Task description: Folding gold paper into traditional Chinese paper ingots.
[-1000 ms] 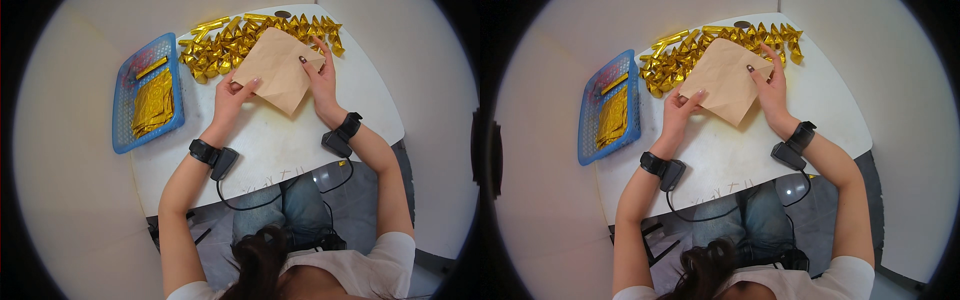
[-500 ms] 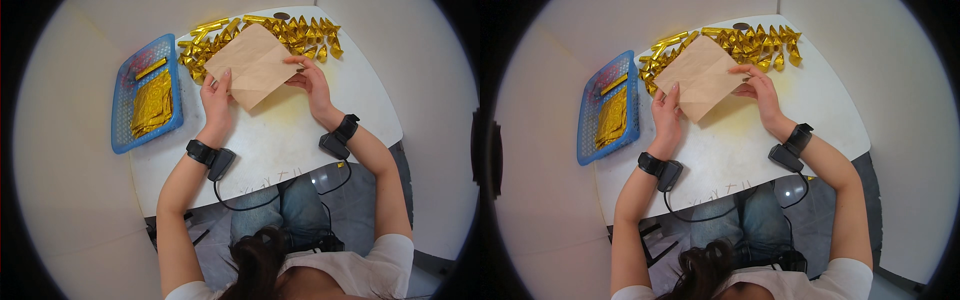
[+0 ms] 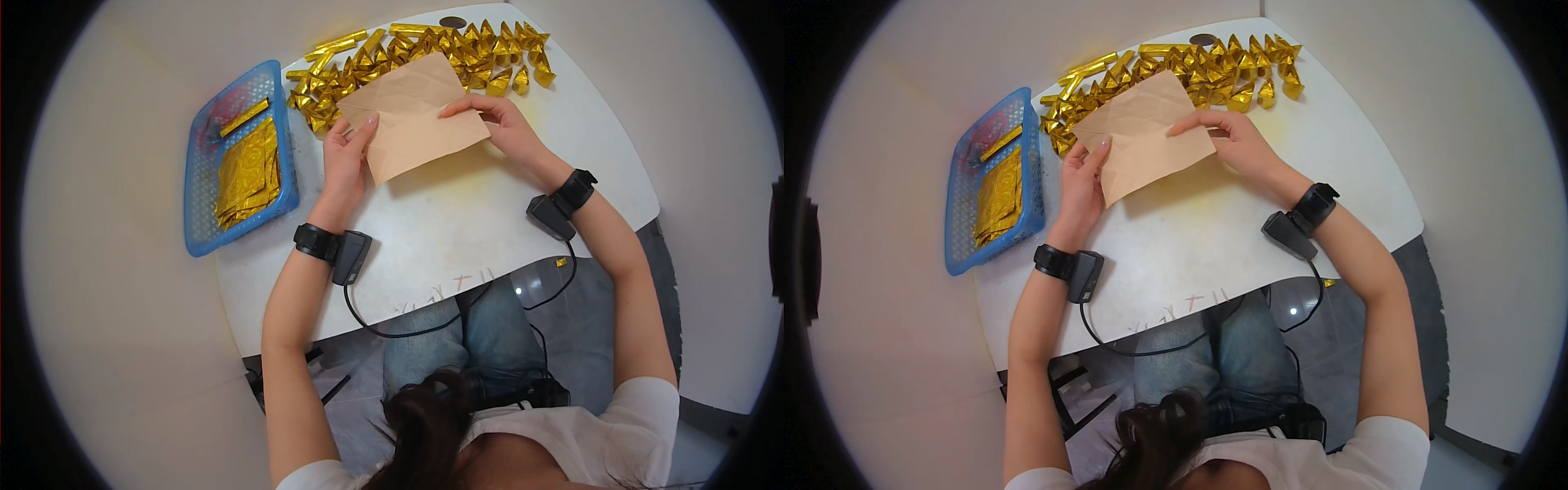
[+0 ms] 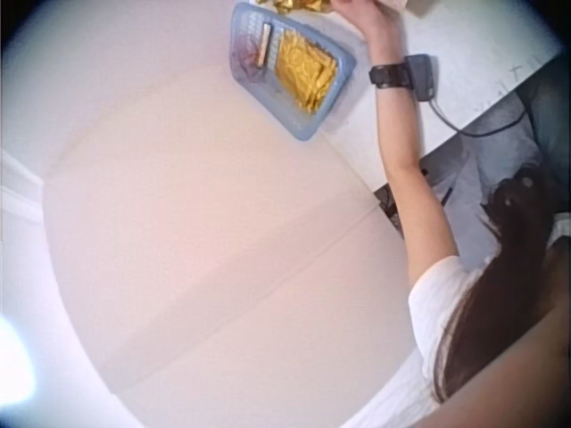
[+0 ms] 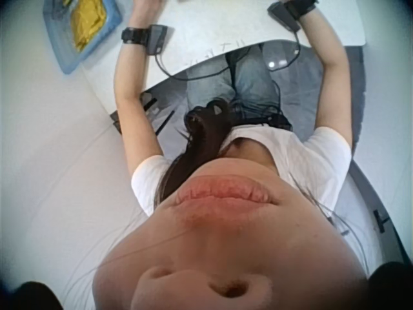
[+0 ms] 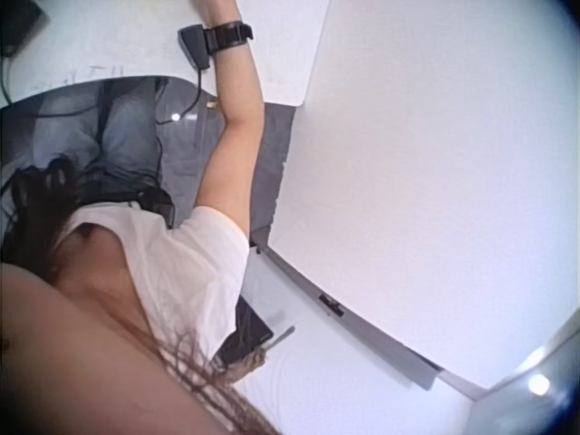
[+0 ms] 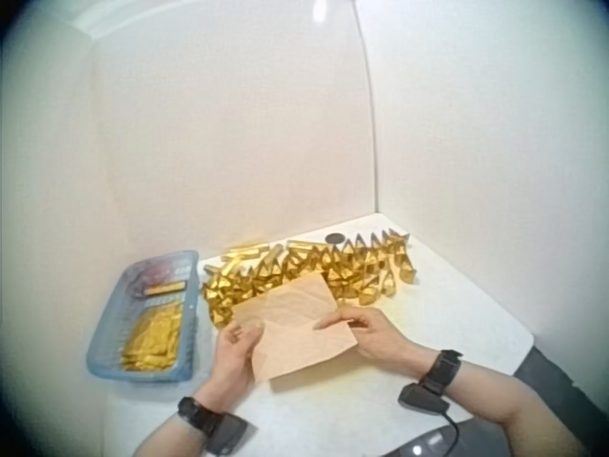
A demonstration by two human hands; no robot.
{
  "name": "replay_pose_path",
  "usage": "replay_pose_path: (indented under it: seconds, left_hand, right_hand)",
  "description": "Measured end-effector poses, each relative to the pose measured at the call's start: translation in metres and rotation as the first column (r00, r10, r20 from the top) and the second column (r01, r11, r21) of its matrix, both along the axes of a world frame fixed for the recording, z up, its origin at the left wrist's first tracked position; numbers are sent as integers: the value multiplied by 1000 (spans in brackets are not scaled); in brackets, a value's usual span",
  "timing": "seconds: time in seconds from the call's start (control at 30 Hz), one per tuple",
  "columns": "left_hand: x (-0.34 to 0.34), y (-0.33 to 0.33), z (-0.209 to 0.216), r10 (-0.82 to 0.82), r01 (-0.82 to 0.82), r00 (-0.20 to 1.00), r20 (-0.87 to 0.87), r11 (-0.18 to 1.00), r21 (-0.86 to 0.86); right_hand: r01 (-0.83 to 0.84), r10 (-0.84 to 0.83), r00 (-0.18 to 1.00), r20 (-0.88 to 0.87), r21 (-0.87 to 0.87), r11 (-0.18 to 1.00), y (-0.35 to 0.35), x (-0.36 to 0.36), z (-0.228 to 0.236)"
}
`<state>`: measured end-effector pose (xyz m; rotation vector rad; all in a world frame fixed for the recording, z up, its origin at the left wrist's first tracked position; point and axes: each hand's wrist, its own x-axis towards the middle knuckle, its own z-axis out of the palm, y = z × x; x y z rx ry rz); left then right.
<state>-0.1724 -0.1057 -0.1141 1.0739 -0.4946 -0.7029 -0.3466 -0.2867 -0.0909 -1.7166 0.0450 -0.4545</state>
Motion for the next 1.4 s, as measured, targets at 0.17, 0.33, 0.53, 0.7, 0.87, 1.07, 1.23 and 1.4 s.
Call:
replay_pose_path:
  seconds: [0.17, 0.33, 0.53, 0.7, 0.87, 1.07, 1.23, 1.4]
  left_hand:
    - [-1, 2, 0, -41, 42, 999, 33, 999, -4]
    - [-1, 4, 6, -178, 159, 977, 119, 976, 152]
    - [0, 5, -3, -288, 258, 936, 203, 953, 159]
    - [-3, 5, 9, -354, 332, 927, 128, 929, 165]
    - [-4, 7, 6, -382, 344, 901, 203, 918, 199]
    - [-15, 1, 4, -315, 238, 866, 388, 943, 234]
    - [-14, 1, 0, -281, 211, 900, 335, 950, 230]
    - [-13, 2, 6, -235, 183, 945, 228, 956, 227]
  right_hand:
    - [-17, 17, 994, -110, 3, 1000, 4, -1, 1]
    - [76, -67, 996, -54, 193, 978, 3, 2, -6]
    - [187, -176, 981, -78, 153, 970, -4, 3, -8]
    - [217, -204, 976, -79, 208, 954, -4, 4, -8]
    - [261, -250, 965, -78, 198, 945, 0, 8, -11]
    - [221, -203, 971, -125, 144, 965, 3, 6, -12]
    - [203, -181, 976, -122, 196, 959, 5, 6, -11]
    - [208, -181, 975, -126, 261, 943, -1, 5, -15]
